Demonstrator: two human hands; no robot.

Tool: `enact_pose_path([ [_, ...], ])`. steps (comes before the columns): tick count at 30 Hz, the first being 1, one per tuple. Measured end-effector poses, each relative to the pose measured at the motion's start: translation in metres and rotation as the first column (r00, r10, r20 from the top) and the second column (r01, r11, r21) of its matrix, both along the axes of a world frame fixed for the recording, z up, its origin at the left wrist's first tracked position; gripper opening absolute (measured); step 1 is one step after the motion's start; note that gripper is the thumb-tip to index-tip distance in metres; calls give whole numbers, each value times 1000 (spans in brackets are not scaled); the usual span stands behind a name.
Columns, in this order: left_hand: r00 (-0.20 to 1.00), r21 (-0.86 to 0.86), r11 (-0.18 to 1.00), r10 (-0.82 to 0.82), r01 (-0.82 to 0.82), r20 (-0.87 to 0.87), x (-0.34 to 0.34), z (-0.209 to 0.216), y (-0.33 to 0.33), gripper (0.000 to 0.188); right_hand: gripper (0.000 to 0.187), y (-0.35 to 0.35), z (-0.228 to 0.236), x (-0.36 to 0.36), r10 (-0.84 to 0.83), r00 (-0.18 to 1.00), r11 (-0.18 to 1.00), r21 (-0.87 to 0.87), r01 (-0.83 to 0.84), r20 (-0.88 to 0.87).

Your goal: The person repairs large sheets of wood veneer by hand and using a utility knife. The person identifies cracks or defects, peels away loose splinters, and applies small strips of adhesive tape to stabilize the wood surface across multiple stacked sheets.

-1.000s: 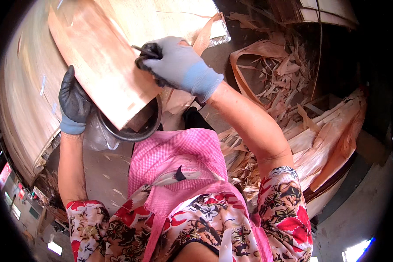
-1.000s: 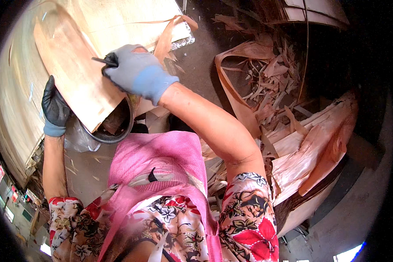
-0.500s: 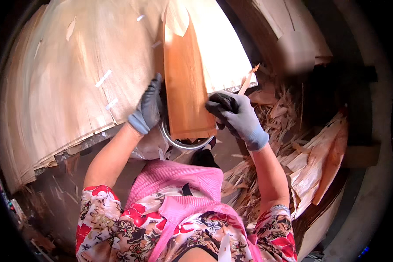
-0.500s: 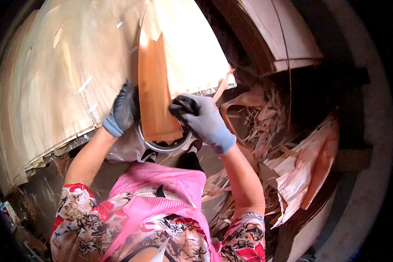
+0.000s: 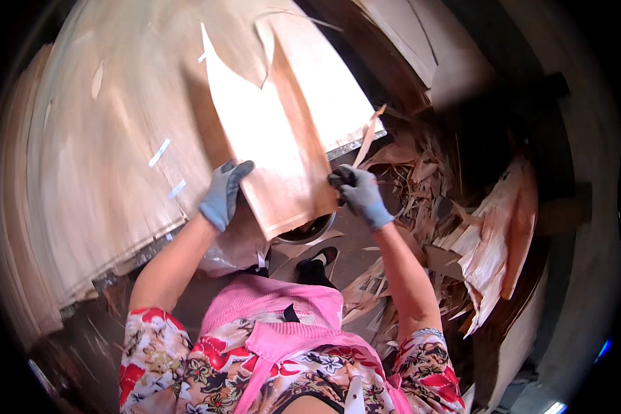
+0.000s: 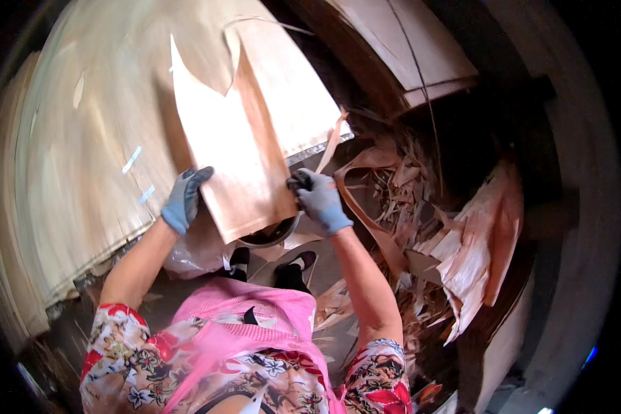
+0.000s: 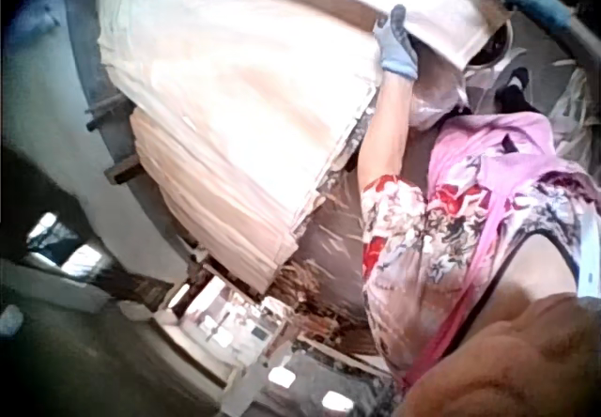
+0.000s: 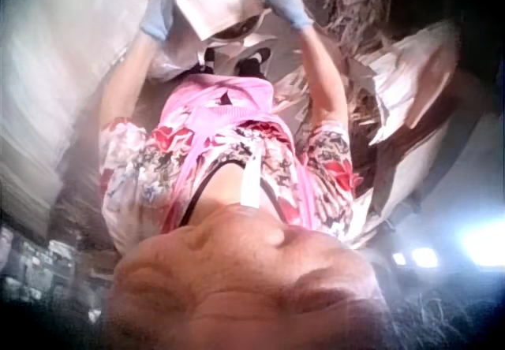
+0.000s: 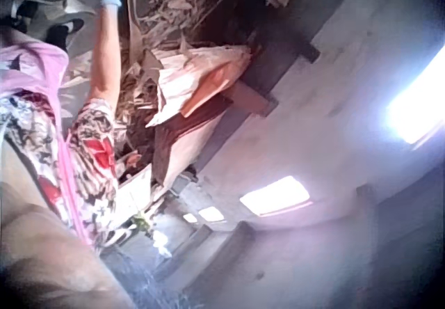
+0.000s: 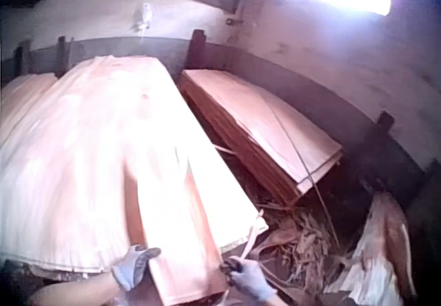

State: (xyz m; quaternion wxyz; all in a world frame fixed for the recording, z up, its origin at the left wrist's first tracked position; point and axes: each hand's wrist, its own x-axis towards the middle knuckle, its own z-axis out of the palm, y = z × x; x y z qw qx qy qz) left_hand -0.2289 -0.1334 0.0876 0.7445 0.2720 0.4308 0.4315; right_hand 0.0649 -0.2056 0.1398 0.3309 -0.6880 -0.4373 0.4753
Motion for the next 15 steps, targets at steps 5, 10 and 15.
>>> enact_pose_path([
  [5,996,-127,989,-64,71,55,-55,36,18,38,25,-5,-18,4,-58,885,995,96,15,462],
  [10,993,-84,996,5,-15,-119,-81,25,36,46,51,-13,-63,53,-487,874,865,137,483,-11],
  [15,998,-194,979,-66,65,0,-66,36,36,49,38,6,-104,61,-439,868,869,137,476,-234],
])
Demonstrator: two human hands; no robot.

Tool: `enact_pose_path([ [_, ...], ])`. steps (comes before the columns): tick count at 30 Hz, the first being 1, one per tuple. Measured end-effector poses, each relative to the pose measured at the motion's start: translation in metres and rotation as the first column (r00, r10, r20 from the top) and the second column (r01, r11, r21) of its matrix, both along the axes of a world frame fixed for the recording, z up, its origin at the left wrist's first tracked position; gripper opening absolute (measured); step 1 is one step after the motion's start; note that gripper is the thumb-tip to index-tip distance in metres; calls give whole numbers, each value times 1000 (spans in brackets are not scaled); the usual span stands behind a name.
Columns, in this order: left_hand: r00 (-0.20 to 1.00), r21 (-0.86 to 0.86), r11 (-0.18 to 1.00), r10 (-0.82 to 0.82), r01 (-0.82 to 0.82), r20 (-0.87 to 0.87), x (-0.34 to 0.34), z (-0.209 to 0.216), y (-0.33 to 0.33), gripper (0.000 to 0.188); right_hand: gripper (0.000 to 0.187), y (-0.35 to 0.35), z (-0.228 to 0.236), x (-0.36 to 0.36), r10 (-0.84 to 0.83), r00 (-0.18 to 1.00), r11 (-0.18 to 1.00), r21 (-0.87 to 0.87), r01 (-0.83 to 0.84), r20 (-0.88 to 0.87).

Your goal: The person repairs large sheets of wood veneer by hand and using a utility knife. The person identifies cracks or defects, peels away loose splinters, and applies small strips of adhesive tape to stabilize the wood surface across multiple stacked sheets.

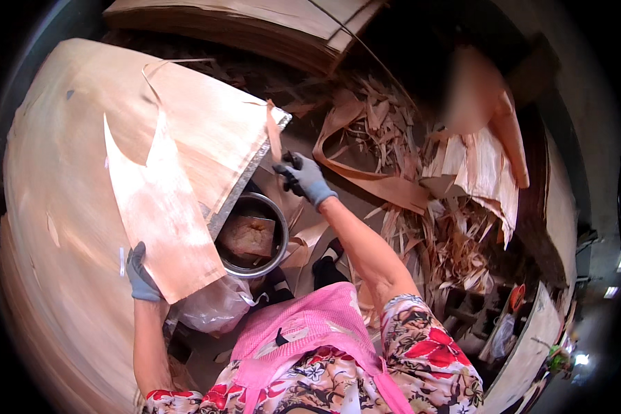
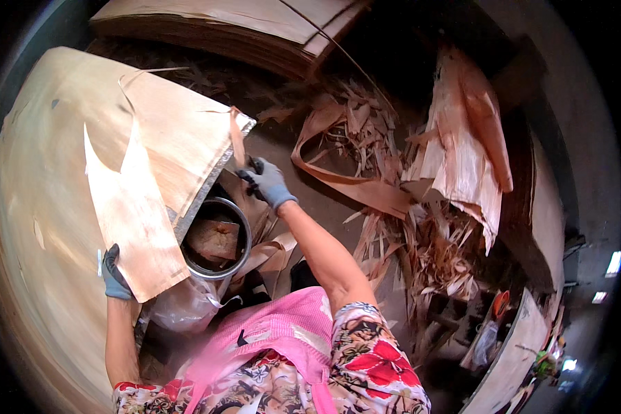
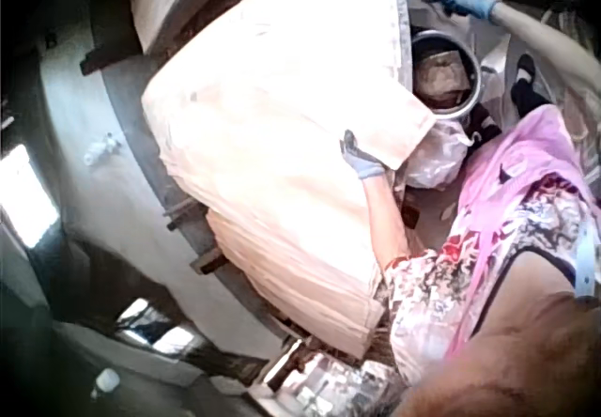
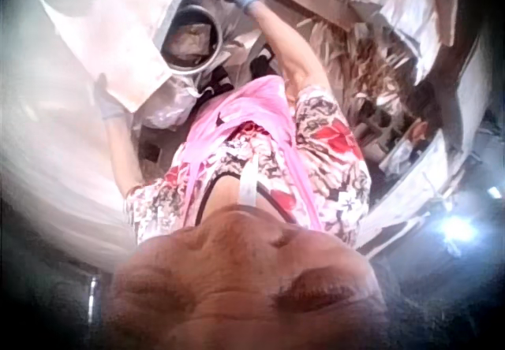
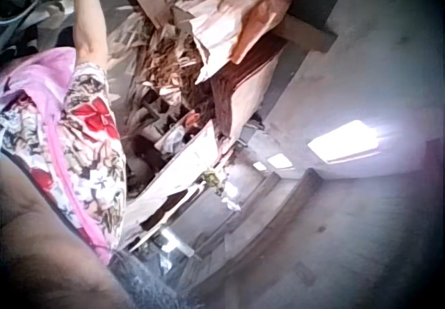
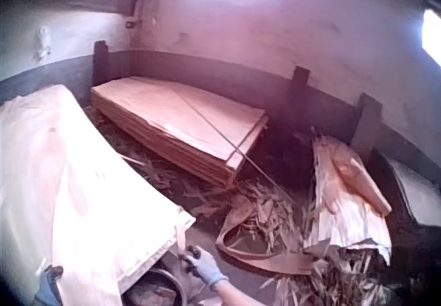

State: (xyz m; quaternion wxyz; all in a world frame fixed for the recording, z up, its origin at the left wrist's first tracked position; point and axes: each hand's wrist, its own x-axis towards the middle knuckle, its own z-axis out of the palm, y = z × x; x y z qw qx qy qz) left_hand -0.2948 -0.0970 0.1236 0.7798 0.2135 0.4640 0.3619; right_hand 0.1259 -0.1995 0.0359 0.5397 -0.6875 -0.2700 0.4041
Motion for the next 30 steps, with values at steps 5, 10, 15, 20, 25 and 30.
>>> enact_pose_path([
  [5,986,209,977,3,33,-169,-22,1,1,46,14,-6,16,-26,-27,924,997,56,52,-380],
  [10,975,280,959,8,56,-221,-89,-13,35,47,8,-86,-24,47,-350,868,936,-82,344,-353],
  [15,992,69,994,-79,85,-97,-105,1,54,56,14,-189,-59,85,-389,916,886,-312,343,-98],
  [20,957,-6,989,142,-148,-254,-177,-32,74,60,13,-280,-119,95,-478,878,744,-533,402,-5],
  [25,947,-54,981,165,-186,-274,-179,-45,69,64,19,-345,-152,107,-232,937,600,-719,350,262],
  [30,951,-38,983,165,-181,-261,-185,-42,68,69,28,-363,-170,96,59,953,600,-773,205,299],
])
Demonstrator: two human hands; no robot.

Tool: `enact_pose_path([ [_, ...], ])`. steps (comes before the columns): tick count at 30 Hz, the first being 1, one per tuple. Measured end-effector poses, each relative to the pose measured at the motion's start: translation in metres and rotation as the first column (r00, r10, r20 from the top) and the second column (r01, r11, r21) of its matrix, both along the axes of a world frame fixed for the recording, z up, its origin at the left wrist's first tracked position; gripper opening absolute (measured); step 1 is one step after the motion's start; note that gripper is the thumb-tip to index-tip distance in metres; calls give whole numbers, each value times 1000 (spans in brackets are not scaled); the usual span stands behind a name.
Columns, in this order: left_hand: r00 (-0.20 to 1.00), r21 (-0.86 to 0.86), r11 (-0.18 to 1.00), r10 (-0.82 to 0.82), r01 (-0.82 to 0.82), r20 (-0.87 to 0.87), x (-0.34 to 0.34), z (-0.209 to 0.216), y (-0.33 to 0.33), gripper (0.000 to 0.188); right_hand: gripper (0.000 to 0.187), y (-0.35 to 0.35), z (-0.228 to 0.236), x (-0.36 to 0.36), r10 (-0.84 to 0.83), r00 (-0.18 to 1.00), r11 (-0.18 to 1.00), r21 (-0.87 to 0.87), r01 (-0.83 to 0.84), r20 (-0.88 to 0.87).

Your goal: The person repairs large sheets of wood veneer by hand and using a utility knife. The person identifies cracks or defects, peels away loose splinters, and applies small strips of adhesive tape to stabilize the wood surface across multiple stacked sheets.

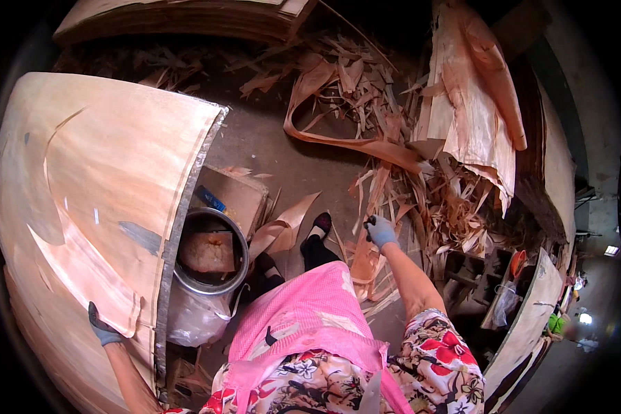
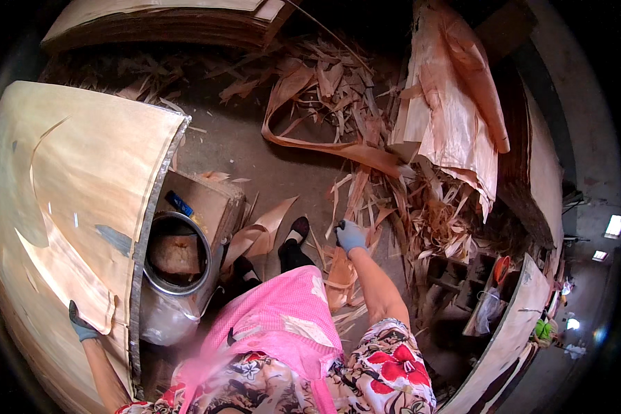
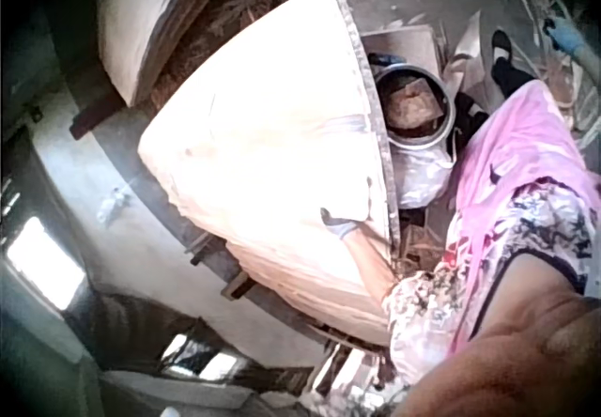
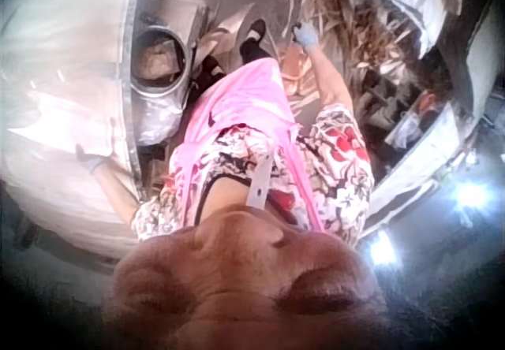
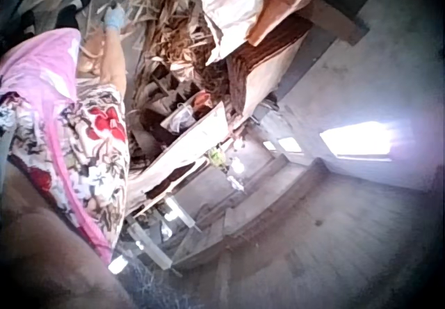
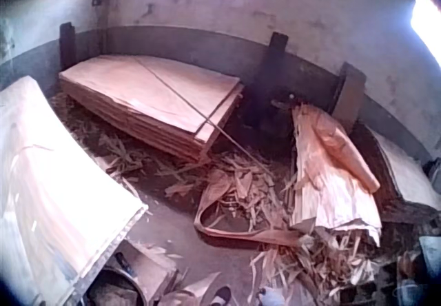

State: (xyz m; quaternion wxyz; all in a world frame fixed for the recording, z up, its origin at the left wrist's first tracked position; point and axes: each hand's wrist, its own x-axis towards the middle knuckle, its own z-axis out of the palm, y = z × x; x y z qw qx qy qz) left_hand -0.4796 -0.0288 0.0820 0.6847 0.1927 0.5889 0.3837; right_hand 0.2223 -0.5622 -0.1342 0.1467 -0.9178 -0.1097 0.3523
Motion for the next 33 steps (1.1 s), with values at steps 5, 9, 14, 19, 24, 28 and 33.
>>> enact_pose_path([
  [5,987,-38,994,-99,105,127,22,4,-6,70,30,20,13,-50,221,974,973,75,-217,-43],
  [9,985,5,991,-135,136,110,6,3,-5,68,26,47,26,-77,347,935,931,152,-333,-74],
  [14,988,11,990,-140,140,-61,-7,11,-3,56,35,50,22,-96,427,901,898,150,-413,-77],
  [19,982,-21,987,-159,158,-106,-3,22,7,52,31,37,37,-106,333,927,943,62,-327,-172],
  [24,659,340,892,66,297,-749,-61,5,21,51,27,35,53,-114,233,929,972,40,-231,-286],
  [28,597,396,877,169,271,-784,-63,13,10,53,28,19,37,-124,343,923,939,91,-332,-173],
  [33,-20,247,681,359,689,-933,81,68,-34,54,33,-11,16,-140,366,930,928,86,-362,-34],
])
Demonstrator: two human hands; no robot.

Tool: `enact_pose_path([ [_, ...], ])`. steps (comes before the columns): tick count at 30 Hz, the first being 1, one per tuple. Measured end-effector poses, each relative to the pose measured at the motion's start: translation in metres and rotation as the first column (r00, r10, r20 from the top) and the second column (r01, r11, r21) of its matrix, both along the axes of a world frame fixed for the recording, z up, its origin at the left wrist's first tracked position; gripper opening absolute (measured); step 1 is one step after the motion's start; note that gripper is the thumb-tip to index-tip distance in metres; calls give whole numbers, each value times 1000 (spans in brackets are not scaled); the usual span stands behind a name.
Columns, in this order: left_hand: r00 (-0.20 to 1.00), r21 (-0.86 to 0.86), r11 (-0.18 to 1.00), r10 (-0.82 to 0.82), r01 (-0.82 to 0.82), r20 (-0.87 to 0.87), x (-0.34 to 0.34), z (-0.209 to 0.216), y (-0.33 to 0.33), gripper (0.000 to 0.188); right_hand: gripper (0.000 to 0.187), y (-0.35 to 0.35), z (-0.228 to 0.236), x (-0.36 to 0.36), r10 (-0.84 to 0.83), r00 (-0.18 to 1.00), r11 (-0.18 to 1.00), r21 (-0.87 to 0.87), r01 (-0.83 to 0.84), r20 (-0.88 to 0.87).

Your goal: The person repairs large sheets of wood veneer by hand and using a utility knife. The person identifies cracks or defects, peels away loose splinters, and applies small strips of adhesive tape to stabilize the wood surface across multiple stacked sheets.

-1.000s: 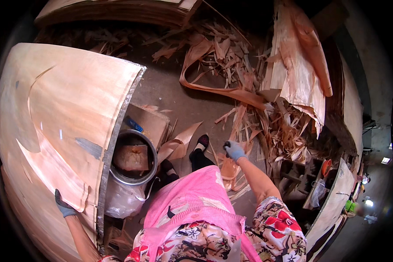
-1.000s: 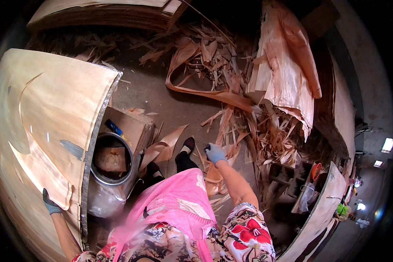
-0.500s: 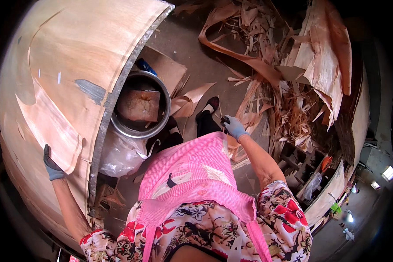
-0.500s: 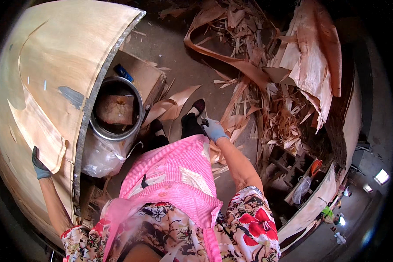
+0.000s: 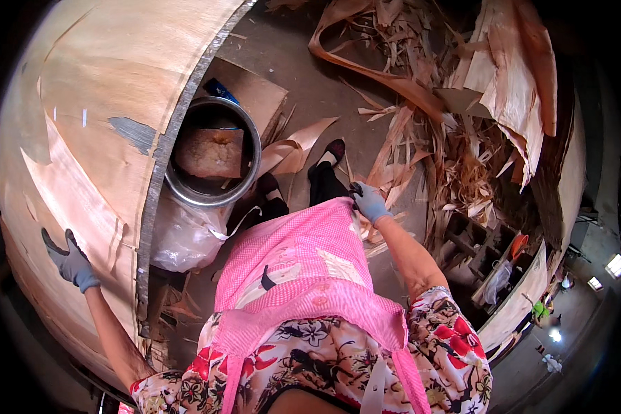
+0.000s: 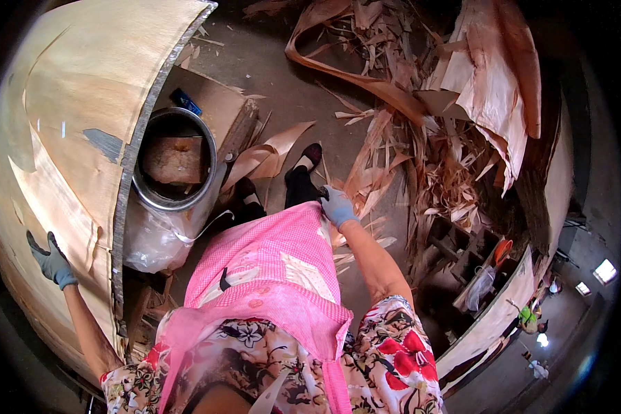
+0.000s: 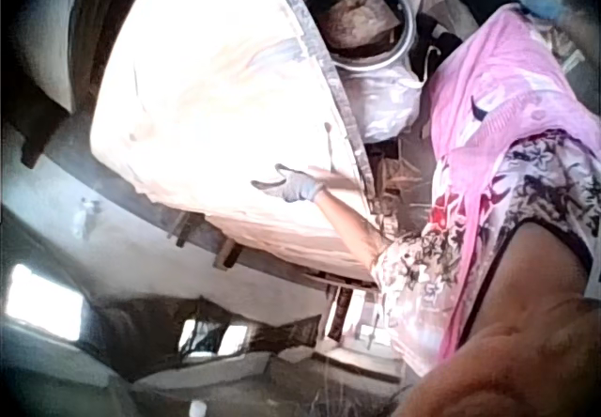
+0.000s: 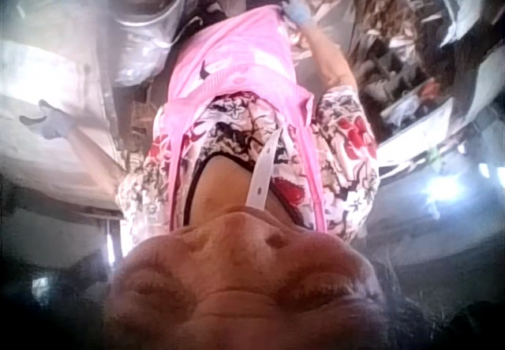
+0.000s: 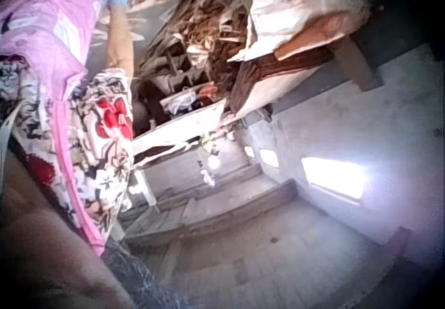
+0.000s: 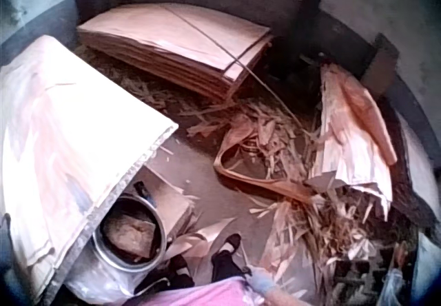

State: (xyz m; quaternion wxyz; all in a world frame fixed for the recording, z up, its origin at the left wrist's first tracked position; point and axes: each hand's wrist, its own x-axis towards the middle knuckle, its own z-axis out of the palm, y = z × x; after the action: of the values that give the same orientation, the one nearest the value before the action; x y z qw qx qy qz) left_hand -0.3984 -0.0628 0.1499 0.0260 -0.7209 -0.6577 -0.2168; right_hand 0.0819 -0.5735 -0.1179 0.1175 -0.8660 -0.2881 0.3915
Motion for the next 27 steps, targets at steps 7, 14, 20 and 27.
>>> enact_pose_path([
  [7,733,-95,732,-649,675,204,172,18,-69,58,44,21,60,-32,28,990,1000,6,-29,139],
  [14,471,-129,472,-881,872,-39,275,-40,-51,66,39,-14,55,-84,59,996,997,50,-56,-69],
  [20,555,-158,583,-810,797,-187,267,-78,-40,74,35,-78,37,-96,-29,993,995,-103,17,-118],
  [27,514,-275,547,-837,791,-188,243,-90,-16,73,35,-117,-14,-114,-10,997,998,-63,6,-70],
])
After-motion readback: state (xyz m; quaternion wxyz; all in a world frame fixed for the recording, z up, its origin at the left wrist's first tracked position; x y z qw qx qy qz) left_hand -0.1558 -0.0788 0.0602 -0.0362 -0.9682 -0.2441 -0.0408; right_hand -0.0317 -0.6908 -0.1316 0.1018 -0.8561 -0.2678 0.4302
